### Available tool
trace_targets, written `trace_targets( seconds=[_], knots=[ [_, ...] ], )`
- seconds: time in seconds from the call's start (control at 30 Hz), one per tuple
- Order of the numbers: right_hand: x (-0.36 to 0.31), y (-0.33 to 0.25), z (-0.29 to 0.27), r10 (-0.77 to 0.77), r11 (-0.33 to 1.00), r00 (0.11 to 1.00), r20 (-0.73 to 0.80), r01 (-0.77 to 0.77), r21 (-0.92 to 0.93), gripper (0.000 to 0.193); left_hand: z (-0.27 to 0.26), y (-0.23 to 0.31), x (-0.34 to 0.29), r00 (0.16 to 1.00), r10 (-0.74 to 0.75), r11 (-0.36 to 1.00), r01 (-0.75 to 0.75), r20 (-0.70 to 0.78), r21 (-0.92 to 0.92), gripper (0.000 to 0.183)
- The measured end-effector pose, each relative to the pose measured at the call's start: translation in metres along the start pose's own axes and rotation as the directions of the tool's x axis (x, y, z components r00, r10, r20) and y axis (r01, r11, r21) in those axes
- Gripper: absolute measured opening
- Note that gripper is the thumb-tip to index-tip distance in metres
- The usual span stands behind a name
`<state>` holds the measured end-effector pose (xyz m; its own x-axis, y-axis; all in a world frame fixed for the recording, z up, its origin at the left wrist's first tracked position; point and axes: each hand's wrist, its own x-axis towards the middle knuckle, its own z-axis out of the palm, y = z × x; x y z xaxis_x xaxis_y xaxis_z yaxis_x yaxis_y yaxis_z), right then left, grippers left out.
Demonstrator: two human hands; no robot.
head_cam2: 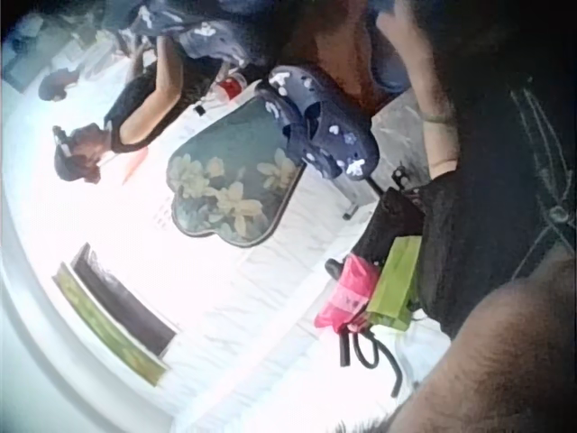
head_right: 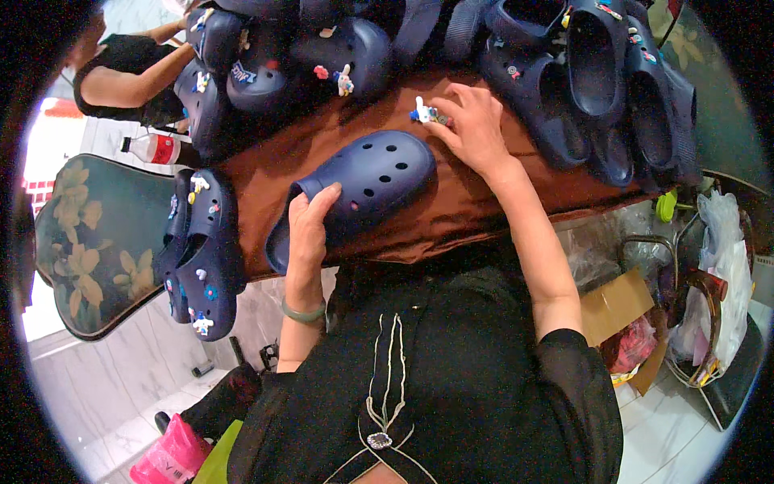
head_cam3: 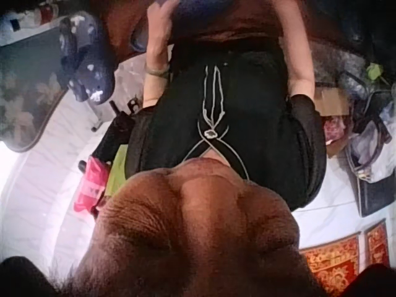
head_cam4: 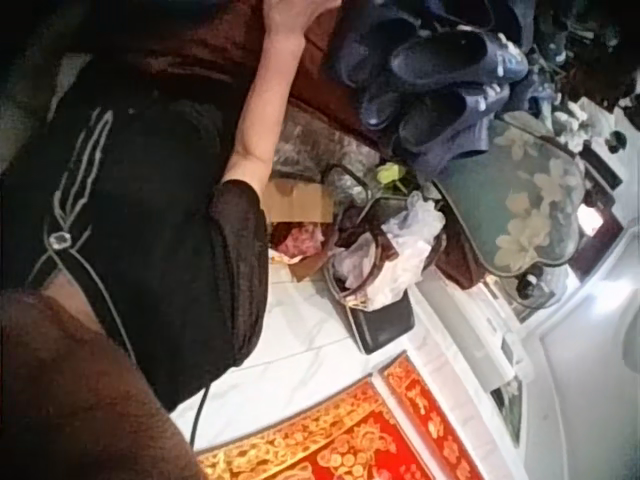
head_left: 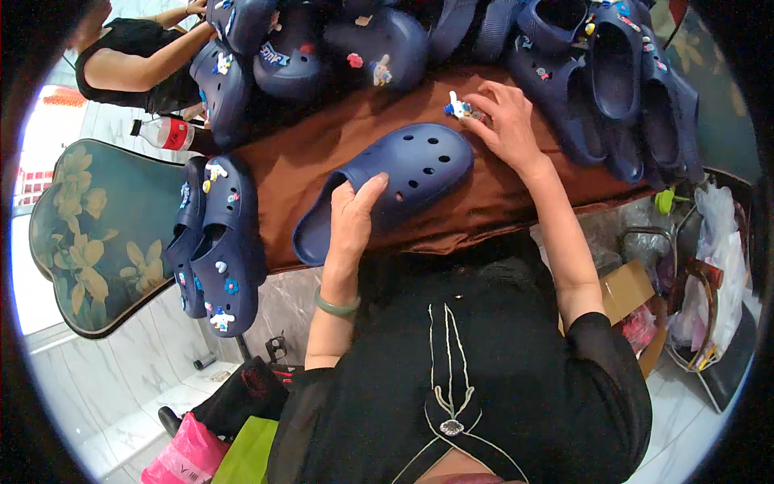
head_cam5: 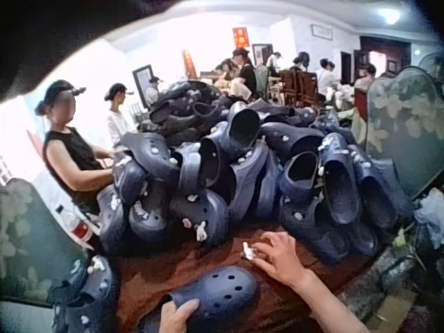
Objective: Decorating blue clogs with various small charms.
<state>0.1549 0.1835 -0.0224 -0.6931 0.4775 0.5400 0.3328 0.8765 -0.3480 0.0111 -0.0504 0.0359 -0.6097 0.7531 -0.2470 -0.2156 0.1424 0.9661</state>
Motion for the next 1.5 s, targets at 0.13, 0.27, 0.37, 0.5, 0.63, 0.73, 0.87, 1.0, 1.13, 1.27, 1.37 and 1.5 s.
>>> trace_targets(
  seconds=[0.13,0.27,0.37,0.5,0.63,0.73,0.87,1.0,1.13,1.27,1.37,1.5],
  knots=[
    [0.011,0.005,0.032,-0.118,0.98,0.993,-0.007,0.115,-0.164,0.025,-0.001,-0.003,0.004,1.0,-0.01,1.0,0.01,0.0,-0.004,0.023],
    [0.015,0.001,0.03,-0.108,0.991,0.99,-0.089,0.114,0.064,0.021,-0.004,-0.001,0.005,0.999,-0.011,1.0,0.012,0.039,-0.023,0.024],
    [0.011,-0.028,0.002,-0.016,0.949,0.998,-0.059,0.034,0.315,0.017,-0.004,0.001,0.002,0.997,-0.007,0.998,0.011,0.079,-0.055,0.025],
    [0.01,-0.041,-0.002,-0.197,0.947,0.98,-0.009,0.192,0.257,0.021,-0.007,0.002,0.004,0.994,-0.051,0.997,0.057,0.095,-0.057,0.025],
    [0.011,-0.051,-0.02,-0.334,0.935,0.938,0.089,0.319,0.154,0.025,-0.006,-0.006,0.002,0.993,-0.003,0.994,0.016,0.118,-0.111,0.025],
    [0.018,-0.05,-0.031,-0.363,0.929,0.916,0.171,0.34,0.149,0.025,-0.005,-0.003,0.001,0.992,-0.033,0.992,0.048,0.122,-0.117,0.024],
    [0.024,-0.055,-0.032,-0.405,0.913,0.894,0.19,0.387,0.129,0.02,-0.008,-0.002,0.002,0.99,-0.043,0.991,0.059,0.135,-0.118,0.025],
    [0.029,-0.041,-0.022,-0.312,0.935,0.914,0.257,0.248,0.253,0.014,-0.007,0.0,0.004,0.988,-0.037,0.991,0.056,0.151,-0.119,0.025],
    [0.052,-0.037,-0.023,-0.321,0.912,0.827,0.462,0.139,0.385,0.014,-0.01,-0.003,0.007,0.983,-0.08,0.992,0.096,0.167,-0.087,0.024],
    [0.061,-0.018,-0.032,-0.138,0.875,0.911,0.389,-0.072,0.479,0.017,-0.009,-0.006,0.004,0.991,-0.045,0.981,0.068,0.127,-0.183,0.023],
    [0.04,0.028,-0.049,0.057,0.956,0.954,0.293,-0.137,0.258,0.022,-0.006,-0.005,0.002,0.993,-0.03,0.984,0.049,0.112,-0.169,0.023],
    [0.005,0.037,-0.047,0.21,0.947,0.894,0.395,-0.287,0.147,0.027,-0.001,-0.001,0.006,0.998,-0.027,0.98,0.038,0.059,-0.197,0.022]
  ],
)
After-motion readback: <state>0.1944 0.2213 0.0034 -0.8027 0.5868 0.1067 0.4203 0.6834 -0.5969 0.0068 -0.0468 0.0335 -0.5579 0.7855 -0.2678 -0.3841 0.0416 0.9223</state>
